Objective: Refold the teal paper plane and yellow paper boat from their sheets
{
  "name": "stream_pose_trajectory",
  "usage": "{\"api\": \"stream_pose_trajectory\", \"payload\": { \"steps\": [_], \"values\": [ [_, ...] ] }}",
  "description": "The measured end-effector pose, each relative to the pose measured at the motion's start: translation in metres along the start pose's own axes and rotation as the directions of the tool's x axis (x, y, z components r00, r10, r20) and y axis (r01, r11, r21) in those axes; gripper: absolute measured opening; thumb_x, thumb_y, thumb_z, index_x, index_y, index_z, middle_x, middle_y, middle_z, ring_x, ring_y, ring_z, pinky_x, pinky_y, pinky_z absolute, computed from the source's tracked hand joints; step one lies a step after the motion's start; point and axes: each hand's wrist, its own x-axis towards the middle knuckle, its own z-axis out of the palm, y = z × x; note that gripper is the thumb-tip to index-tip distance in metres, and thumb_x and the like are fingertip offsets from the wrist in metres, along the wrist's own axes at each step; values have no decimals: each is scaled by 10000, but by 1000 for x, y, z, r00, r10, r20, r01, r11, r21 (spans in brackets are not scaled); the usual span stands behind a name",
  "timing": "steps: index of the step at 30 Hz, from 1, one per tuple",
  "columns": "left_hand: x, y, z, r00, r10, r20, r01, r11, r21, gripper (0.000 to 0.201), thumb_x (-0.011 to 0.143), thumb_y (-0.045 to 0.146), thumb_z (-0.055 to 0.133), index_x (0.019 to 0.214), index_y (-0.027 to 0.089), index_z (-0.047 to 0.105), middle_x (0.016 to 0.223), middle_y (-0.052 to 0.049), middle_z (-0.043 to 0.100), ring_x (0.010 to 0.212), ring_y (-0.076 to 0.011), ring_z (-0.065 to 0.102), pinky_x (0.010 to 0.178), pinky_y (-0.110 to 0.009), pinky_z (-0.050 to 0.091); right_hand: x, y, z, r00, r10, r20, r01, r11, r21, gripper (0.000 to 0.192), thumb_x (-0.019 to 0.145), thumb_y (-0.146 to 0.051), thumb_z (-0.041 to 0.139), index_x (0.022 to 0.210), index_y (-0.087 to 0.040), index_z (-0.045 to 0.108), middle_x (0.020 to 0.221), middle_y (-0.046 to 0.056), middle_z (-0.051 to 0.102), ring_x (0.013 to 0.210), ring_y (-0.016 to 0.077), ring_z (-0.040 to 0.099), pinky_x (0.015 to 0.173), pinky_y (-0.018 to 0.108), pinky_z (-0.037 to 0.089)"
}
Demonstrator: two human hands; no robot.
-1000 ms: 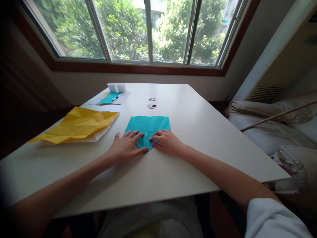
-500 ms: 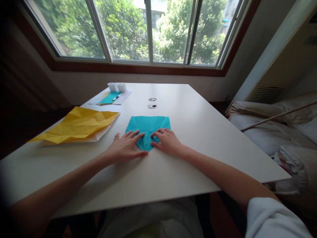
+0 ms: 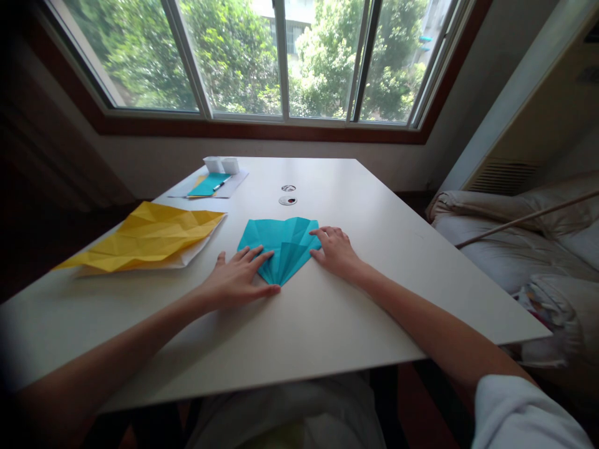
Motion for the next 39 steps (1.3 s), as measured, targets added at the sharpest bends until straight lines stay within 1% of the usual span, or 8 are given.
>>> {"api": "stream_pose_trajectory", "payload": {
  "steps": [2,4,7,13,21,24,31,39],
  "values": [
    [0,0,1,1000,-7,-1,7,1000,2,890,663,795,350,1404,313,254,1494,-68,204,1341,-390,150,987,-690,58,-4,-8,-5,976,-217,-16,218,975,36,374,857,-255,484,1229,-219,495,1296,111,486,1236,250,390,1004,449,339],
    [0,0,1,1000,-9,1,9,1000,1,884,668,789,354,1407,315,248,1496,-65,200,1343,-387,145,989,-688,56,-9,-18,-9,897,-436,69,428,897,111,354,896,-254,434,1246,-244,485,1349,87,457,1274,211,371,1033,428,319],
    [1,1,2,1000,-12,4,12,1000,1,878,678,780,353,1410,307,241,1497,-64,196,1341,-383,151,988,-688,63,-17,-31,-11,793,-569,217,534,821,201,397,920,-344,396,1303,-254,444,1403,72,405,1330,214,292,1074,463,243],
    [1,1,3,1000,-13,-1,13,1000,13,932,660,815,304,1417,275,236,1496,-82,189,1345,-374,155,985,-692,59,-21,-36,-3,768,-512,383,439,858,267,563,923,-466,313,1425,-226,227,1483,58,215,1367,225,186,1109,460,141],
    [0,-1,5,1000,10,-19,-10,1000,25,890,691,800,292,1418,290,226,1497,-89,183,1345,-385,149,982,-696,47,-17,-33,-3,790,-450,416,398,893,211,599,908,-539,270,1432,-258,195,1489,30,197,1372,228,169,1110,451,106],
    [-2,0,4,993,105,-59,-104,994,27,780,757,723,328,1388,265,298,1467,-107,267,1333,-369,202,1004,-664,95,-15,-31,-4,806,-422,416,383,906,179,594,910,-537,265,1429,-254,211,1482,30,222,1364,241,198,1101,456,138],
    [-7,6,3,864,492,-112,-476,868,139,408,884,434,404,1233,232,465,1253,-102,514,1149,-253,478,1011,-480,277,-15,-22,-5,836,-355,419,362,930,66,591,918,-524,232,1433,-237,204,1482,20,225,1338,274,254,1072,455,210],
    [-6,4,1,820,560,-120,-534,823,194,365,896,402,413,1211,230,477,1184,-104,545,1087,-240,521,913,-404,386,-10,-19,-5,819,-306,485,279,951,129,657,883,-616,164,1441,-273,113,1502,-11,124,1381,275,99,1091,531,73]
  ]
}}
